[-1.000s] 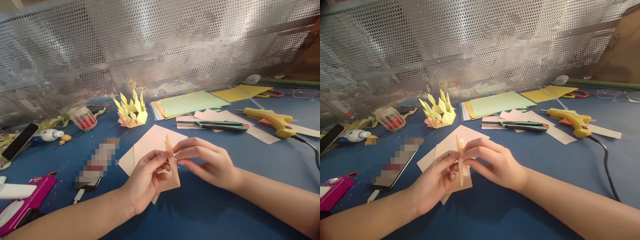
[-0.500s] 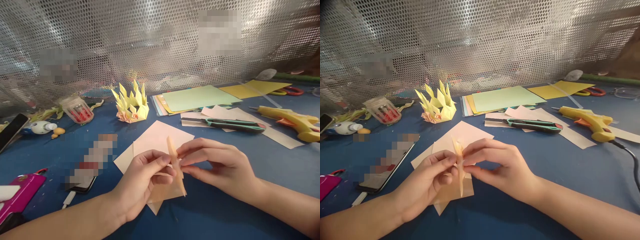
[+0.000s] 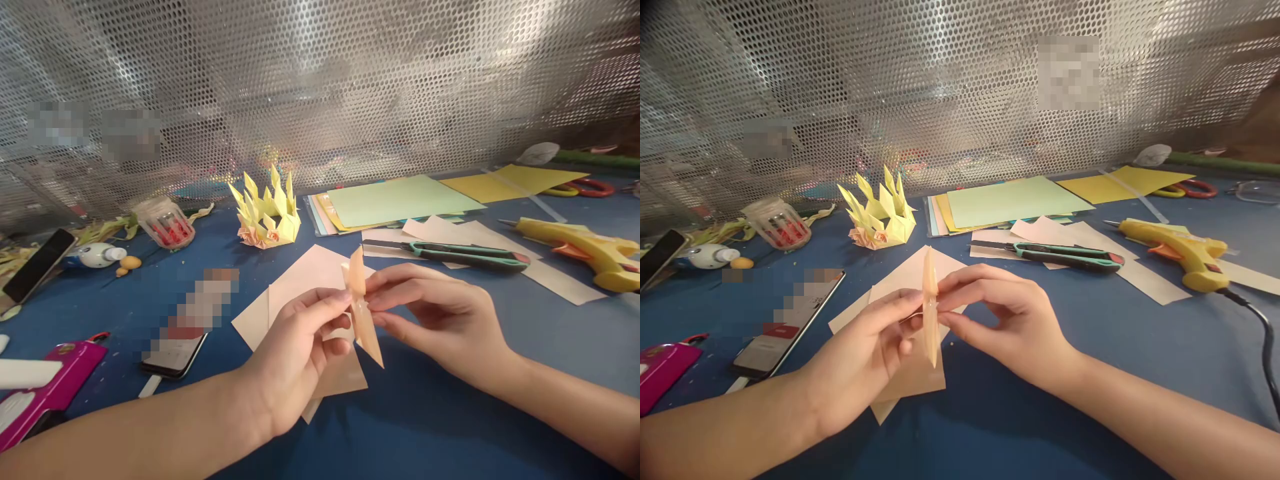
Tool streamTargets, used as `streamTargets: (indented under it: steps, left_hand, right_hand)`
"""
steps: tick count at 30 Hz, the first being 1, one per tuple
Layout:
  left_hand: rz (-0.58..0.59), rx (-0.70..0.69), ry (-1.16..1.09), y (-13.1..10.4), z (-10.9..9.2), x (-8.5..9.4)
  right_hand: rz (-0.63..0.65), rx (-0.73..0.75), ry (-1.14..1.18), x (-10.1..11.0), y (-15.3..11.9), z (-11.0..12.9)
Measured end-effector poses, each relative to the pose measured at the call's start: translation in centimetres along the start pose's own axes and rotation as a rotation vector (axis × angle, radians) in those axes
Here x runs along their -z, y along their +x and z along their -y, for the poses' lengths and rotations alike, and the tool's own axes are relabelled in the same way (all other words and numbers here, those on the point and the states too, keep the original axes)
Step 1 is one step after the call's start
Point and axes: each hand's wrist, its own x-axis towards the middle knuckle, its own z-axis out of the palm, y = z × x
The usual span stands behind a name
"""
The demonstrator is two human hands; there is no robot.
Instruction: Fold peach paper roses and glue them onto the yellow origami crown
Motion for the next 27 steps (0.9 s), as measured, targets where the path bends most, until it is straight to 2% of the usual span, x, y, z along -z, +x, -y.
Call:
streamTargets:
  steps: [4,9,15,19,27]
  left_hand:
    - [-0.003,-0.011,-0.047,0.7,0.0,-1.3]
    - [0.059,-0.07,-0.088,1.3,0.1,-3.2]
    - [0.131,-0.156,-0.145,3.2,0.5,-5.1]
    - [0.139,-0.161,-0.162,3.9,0.8,-4.2]
    - [0.173,-0.106,-0.031,2.9,1.1,0.0]
  right_hand:
    - [-0.053,-0.012,0.007,0.5,0.2,-0.3]
    - [-0.136,0.002,0.015,1.0,0.5,-0.1]
    - [-0.229,-0.005,0.013,1.7,0.8,-0.6]
    - [-0.195,-0.031,0.035,1.6,0.8,-1.1]
    - [-0.041,-0.064,0.08,0.7,0.3,-0.8]
